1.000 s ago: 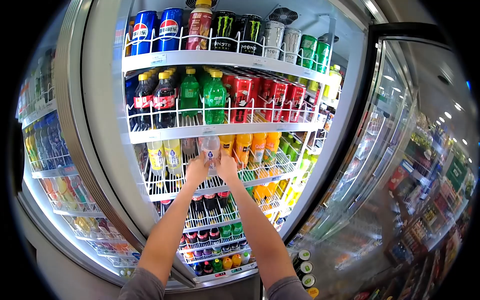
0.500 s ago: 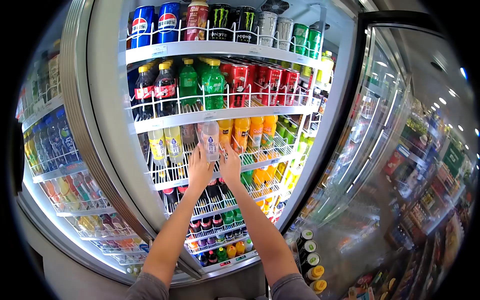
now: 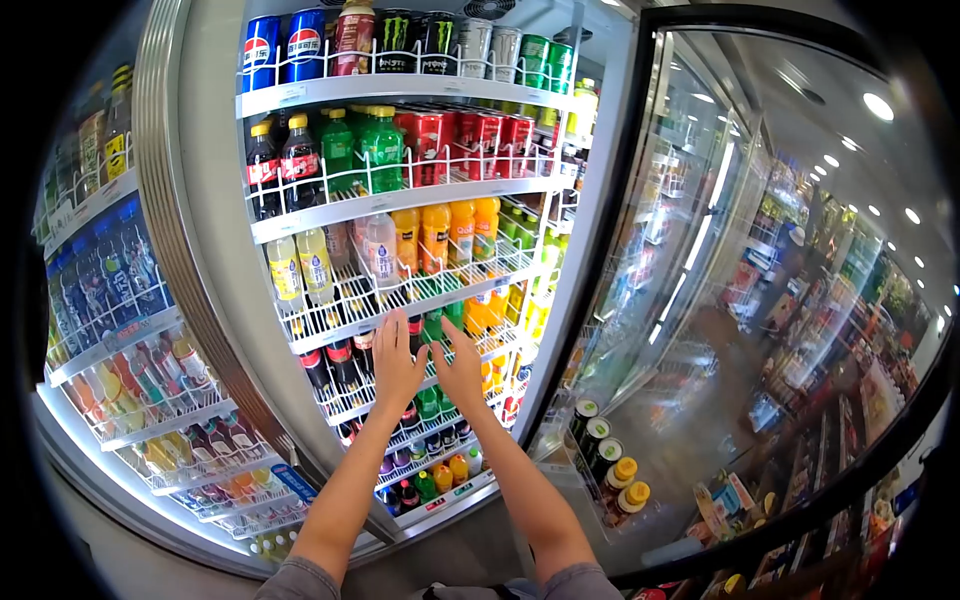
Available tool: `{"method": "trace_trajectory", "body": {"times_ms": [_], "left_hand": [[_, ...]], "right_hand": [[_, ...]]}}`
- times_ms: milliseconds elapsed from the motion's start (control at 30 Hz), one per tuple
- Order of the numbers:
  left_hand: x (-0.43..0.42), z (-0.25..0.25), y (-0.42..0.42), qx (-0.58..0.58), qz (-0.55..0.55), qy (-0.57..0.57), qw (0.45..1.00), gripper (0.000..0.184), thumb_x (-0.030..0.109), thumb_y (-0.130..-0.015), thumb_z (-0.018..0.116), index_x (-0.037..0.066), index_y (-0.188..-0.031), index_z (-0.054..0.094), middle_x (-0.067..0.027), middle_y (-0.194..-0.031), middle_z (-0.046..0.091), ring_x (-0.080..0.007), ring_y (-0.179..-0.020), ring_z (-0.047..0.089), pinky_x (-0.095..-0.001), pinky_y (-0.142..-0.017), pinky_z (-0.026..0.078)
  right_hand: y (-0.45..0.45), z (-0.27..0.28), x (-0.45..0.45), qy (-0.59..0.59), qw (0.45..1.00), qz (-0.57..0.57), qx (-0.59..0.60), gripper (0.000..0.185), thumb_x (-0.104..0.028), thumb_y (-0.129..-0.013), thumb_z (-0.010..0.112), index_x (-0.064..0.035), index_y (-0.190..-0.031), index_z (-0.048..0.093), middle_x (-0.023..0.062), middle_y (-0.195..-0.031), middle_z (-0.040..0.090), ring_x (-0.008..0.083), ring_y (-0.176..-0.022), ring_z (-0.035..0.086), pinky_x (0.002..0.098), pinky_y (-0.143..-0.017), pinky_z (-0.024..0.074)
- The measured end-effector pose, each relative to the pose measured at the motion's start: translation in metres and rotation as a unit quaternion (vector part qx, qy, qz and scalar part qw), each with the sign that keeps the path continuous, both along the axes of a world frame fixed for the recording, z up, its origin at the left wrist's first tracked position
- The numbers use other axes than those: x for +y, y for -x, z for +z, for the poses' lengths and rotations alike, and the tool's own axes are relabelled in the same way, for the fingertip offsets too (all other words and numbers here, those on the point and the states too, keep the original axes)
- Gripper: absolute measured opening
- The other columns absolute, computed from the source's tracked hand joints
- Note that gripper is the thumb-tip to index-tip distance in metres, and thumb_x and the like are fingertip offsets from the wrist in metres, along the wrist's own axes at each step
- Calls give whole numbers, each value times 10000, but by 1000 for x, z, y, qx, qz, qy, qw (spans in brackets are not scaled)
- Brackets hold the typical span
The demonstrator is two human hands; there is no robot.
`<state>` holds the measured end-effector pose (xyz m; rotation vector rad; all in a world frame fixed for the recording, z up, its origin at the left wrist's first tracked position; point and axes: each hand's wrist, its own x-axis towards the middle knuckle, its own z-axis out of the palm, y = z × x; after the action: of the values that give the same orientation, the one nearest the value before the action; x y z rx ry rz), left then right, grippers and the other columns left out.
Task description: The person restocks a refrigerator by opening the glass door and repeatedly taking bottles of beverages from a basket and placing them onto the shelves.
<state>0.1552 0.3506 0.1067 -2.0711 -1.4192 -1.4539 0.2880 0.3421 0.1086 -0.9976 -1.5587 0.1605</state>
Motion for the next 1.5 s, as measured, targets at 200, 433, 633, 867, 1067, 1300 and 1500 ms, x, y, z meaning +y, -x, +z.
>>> {"method": "trace_trajectory", "body": {"times_ms": [200,433,633,867,1067,1300,1500], "left_hand": [[-68,8,-16,-43,-51,8,998,738,194,-832,701,-27,-1444,352,-227,-1412,437,-387,-1311,411,-469,-1091,330],[-166,-5,-45,-69,-28,0,997,649,158,-854,659,-15,-1422,396,-227,-1407,451,-401,-1290,431,-495,-1063,348],[-266,-29,-35,-189,7,53,981,561,83,-870,620,4,-1396,443,-210,-1320,537,-380,-1205,510,-437,-1018,398],[-349,-72,18,-301,83,64,948,437,49,-894,587,6,-1324,525,-160,-1128,641,-271,-1043,622,-360,-908,481],[-409,-79,88,-397,150,32,905,412,58,-915,573,26,-1325,539,-126,-1082,653,-192,-904,623,-326,-843,492],[-487,-85,141,-427,226,49,874,367,121,-958,552,54,-1319,534,-94,-1103,661,-148,-949,609,-285,-841,479],[-517,-100,176,-470,256,47,843,362,113,-958,550,48,-1314,532,-75,-1080,654,-126,-936,605,-267,-836,473]], "right_hand": [[-31,2,-67,50,998,35,20,483,-138,-895,646,8,-1336,516,193,-1279,592,316,-1157,580,390,-980,448],[-61,1,-153,57,996,63,32,524,-132,-882,671,-12,-1362,500,173,-1287,591,290,-1161,584,370,-961,464],[-31,-1,-207,47,981,171,80,399,-130,-920,635,-31,-1300,564,138,-1106,674,194,-999,648,310,-845,504],[66,-9,-259,195,873,412,175,188,-144,-968,576,1,-1053,661,44,-852,672,79,-754,632,225,-678,484],[131,-11,-283,268,784,529,183,266,-271,-1000,542,-38,-1034,665,11,-744,642,62,-689,579,208,-626,437],[197,7,-309,300,720,607,150,292,-267,-1018,508,-11,-1015,648,22,-728,604,84,-666,562,220,-599,421],[256,5,-337,303,688,658,44,292,-234,-1028,480,3,-1019,650,34,-740,614,86,-667,560,224,-597,435]]}}
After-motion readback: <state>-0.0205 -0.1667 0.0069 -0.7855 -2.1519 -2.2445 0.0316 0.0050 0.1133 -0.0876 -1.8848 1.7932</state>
